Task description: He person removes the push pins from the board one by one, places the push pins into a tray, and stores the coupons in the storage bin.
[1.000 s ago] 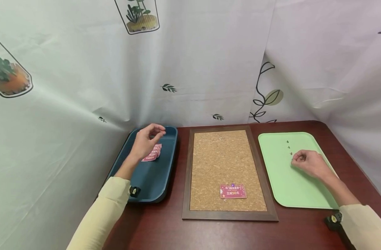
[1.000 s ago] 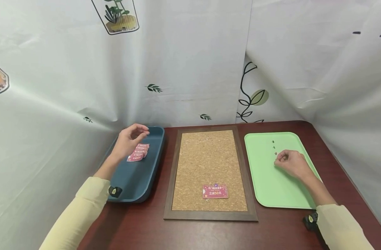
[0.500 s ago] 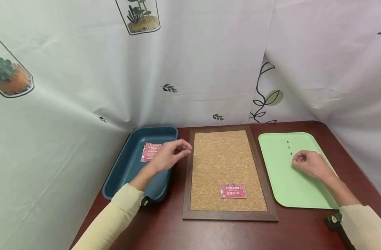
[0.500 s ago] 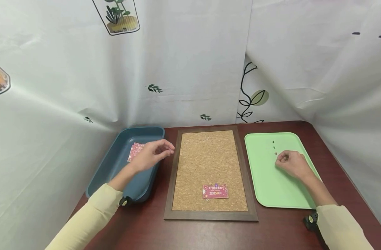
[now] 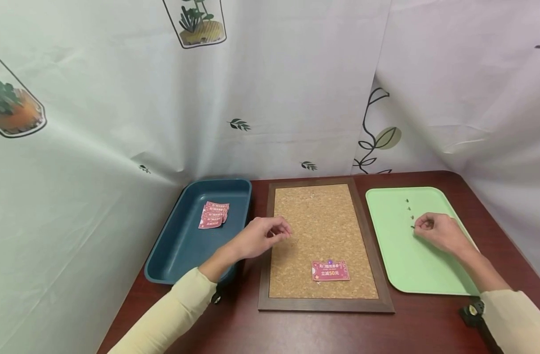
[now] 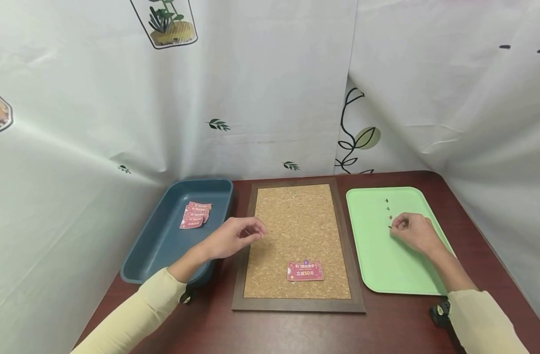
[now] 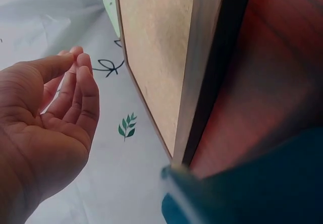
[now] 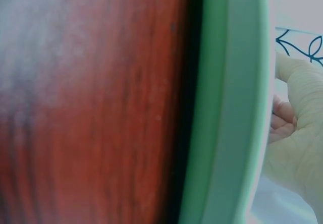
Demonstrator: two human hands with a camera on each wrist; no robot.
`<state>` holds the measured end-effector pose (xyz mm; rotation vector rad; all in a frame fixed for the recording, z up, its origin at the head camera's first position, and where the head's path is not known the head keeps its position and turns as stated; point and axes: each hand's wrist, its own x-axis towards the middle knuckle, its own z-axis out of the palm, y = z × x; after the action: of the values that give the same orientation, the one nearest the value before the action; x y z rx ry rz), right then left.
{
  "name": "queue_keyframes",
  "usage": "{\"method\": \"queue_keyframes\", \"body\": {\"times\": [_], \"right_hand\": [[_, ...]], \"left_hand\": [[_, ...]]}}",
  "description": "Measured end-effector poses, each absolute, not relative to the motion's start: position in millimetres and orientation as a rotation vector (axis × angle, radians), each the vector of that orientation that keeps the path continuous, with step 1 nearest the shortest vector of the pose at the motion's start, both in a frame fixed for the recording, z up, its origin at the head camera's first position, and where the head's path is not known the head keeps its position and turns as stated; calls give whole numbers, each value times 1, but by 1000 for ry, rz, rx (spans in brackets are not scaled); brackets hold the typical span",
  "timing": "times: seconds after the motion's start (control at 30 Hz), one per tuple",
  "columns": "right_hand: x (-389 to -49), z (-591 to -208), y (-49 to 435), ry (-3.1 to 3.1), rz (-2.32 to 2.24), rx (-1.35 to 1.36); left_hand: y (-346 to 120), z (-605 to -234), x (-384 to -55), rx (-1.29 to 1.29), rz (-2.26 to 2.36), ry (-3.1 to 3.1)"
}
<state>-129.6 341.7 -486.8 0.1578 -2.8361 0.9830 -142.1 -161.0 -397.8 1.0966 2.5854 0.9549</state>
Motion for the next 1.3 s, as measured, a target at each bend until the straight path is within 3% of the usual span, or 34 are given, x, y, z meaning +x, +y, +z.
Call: {"method": "queue_keyframes", "body": {"times": [0.27, 0.6, 1.3], "right_hand": [[-128, -485, 343, -2854, 1032, 178], [-127, -486, 345, -2803, 1058, 387], [-129, -485, 346, -2868, 991, 282]], "left_hand": [[-156, -406, -135, 1084, 919, 2534], [-153, -410, -134, 1112, 914, 2522], [-153, -414, -135, 1108, 907, 2528]]}}
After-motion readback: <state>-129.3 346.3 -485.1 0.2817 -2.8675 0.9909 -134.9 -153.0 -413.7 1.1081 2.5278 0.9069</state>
